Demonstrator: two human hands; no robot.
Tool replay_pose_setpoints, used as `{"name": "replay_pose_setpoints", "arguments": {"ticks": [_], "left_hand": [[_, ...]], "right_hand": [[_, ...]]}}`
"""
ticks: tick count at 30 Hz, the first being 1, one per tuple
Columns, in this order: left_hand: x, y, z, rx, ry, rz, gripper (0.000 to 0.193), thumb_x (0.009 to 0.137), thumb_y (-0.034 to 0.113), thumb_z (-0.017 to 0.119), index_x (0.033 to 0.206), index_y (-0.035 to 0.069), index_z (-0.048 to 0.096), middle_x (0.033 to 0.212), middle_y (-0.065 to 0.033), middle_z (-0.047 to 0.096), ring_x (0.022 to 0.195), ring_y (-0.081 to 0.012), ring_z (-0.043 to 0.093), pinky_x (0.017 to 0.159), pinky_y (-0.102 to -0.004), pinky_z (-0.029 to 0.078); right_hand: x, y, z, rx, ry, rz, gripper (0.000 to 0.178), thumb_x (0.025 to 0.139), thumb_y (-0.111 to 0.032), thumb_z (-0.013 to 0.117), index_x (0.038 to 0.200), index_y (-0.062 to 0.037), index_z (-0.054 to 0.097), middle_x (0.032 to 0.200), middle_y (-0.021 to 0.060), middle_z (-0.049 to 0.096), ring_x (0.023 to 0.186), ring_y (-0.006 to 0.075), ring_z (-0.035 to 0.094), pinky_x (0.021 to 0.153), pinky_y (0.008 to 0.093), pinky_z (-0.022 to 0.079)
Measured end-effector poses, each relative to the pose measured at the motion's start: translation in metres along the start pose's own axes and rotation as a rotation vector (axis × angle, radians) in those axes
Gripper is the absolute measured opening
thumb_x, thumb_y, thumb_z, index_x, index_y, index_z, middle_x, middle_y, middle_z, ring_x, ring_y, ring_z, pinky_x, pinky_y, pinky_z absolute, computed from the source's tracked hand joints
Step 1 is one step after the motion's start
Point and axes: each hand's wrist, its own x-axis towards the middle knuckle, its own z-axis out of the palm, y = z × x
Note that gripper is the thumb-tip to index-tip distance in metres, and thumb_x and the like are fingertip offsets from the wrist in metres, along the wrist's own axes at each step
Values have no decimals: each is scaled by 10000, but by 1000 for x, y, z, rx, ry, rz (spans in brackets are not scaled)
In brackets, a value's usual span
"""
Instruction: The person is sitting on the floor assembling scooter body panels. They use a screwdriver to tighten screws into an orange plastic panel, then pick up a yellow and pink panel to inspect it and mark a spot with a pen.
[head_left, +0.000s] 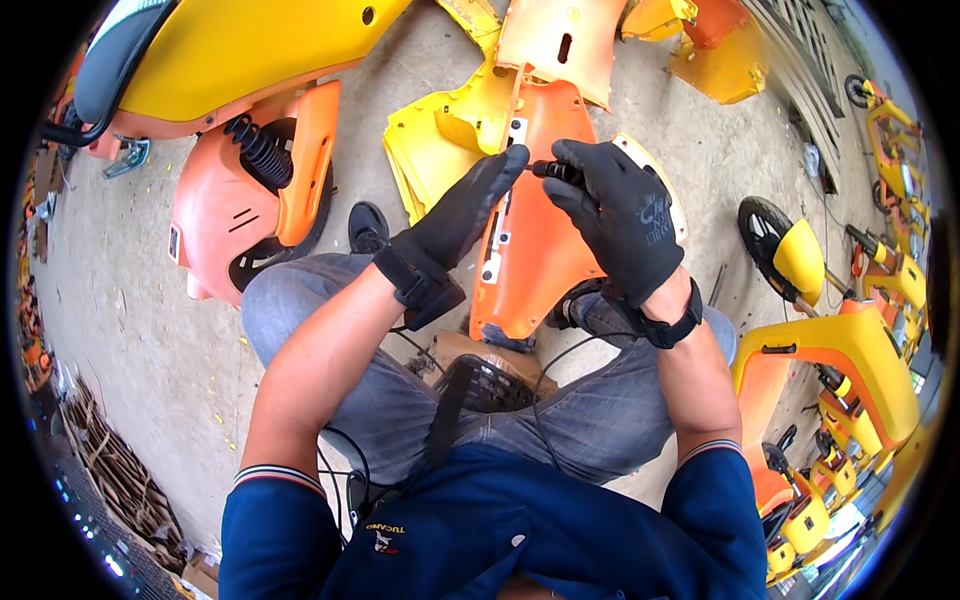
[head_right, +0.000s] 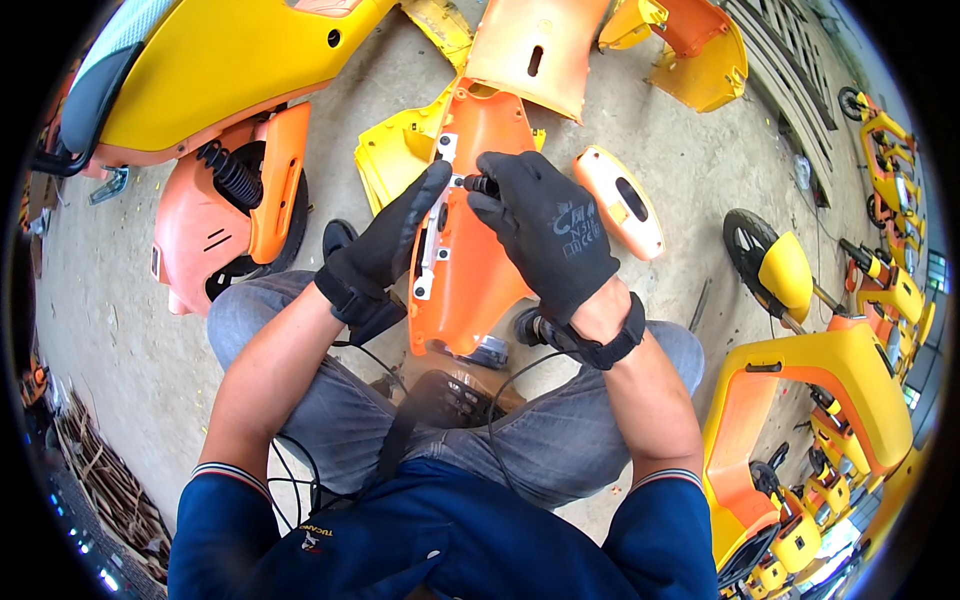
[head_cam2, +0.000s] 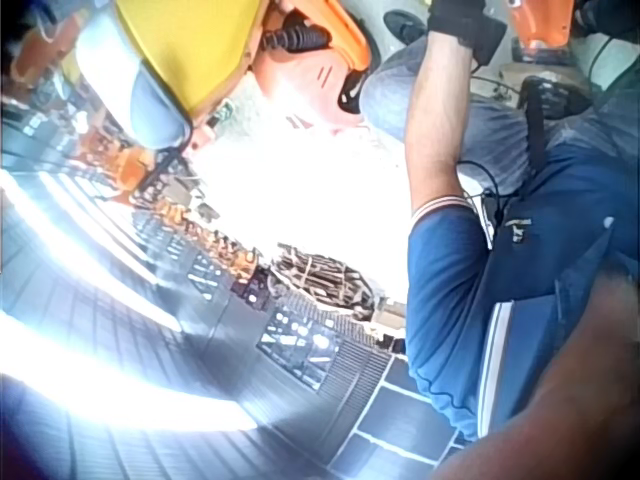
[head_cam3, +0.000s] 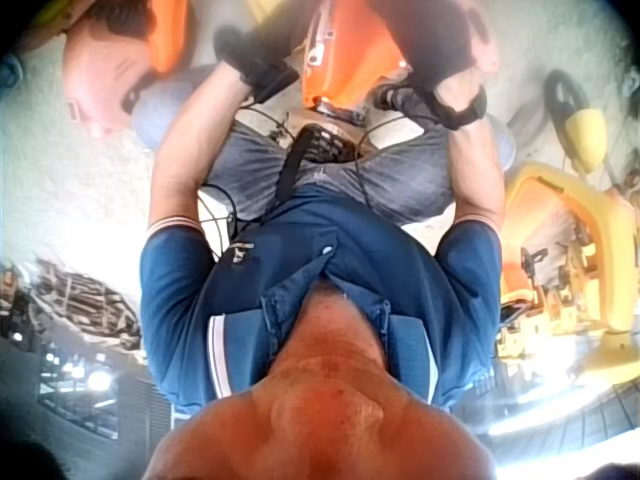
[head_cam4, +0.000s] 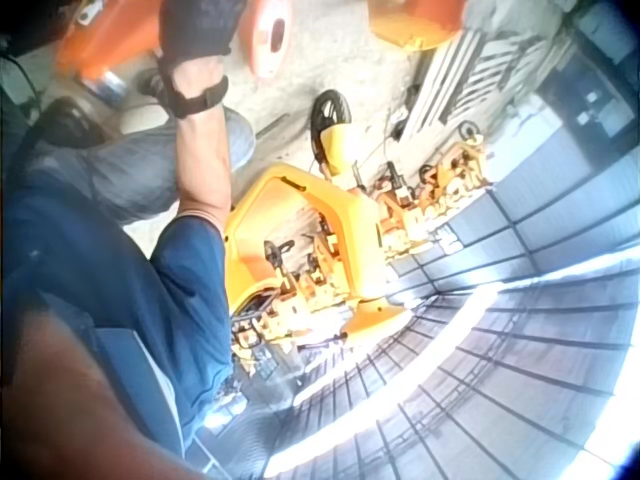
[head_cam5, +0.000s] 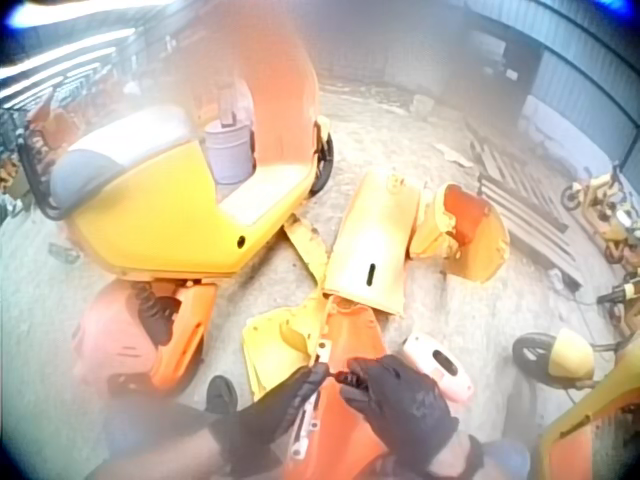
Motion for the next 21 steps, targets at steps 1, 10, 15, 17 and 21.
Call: {"name": "replay_pose_setpoints", "arguments": {"ticks": [1,10,15,17,21], "left_hand": [[0,0,-2,-1,-15,-5,515,1043,440,463,1341,22,509,1253,-43,571,1103,-83,542,979,-269,447],[-5,9,11,-51,5,20,547,1037,448,467,1396,36,454,1310,-53,556,1152,-100,552,999,-284,461],[-12,10,16,110,-9,39,530,1044,426,459,1412,45,443,1311,-53,565,1147,-103,571,993,-278,473],[-6,8,7,8,-70,-59,494,1055,385,449,1420,53,438,1293,-50,588,1113,-108,603,975,-272,494],[4,-7,-6,-26,-85,-68,478,1057,369,449,1416,54,438,1266,-49,607,1063,-109,630,940,-263,518]], "right_hand": [[0,-1,0,11,-20,58,336,809,-56,723,1128,-29,620,914,146,640,805,307,652,695,386,526],[4,0,-6,51,-40,-114,291,858,-36,658,1145,-46,611,980,153,621,823,319,642,728,392,518],[3,0,-9,-14,-84,37,278,867,-55,668,1140,-49,618,981,143,633,804,313,646,714,383,522],[4,-2,-10,-52,-116,164,252,883,-95,687,1128,-53,643,977,123,655,844,287,654,740,363,528],[3,-1,-6,13,-84,76,304,862,-65,671,1159,-56,605,963,146,622,770,320,635,684,386,516]]}}
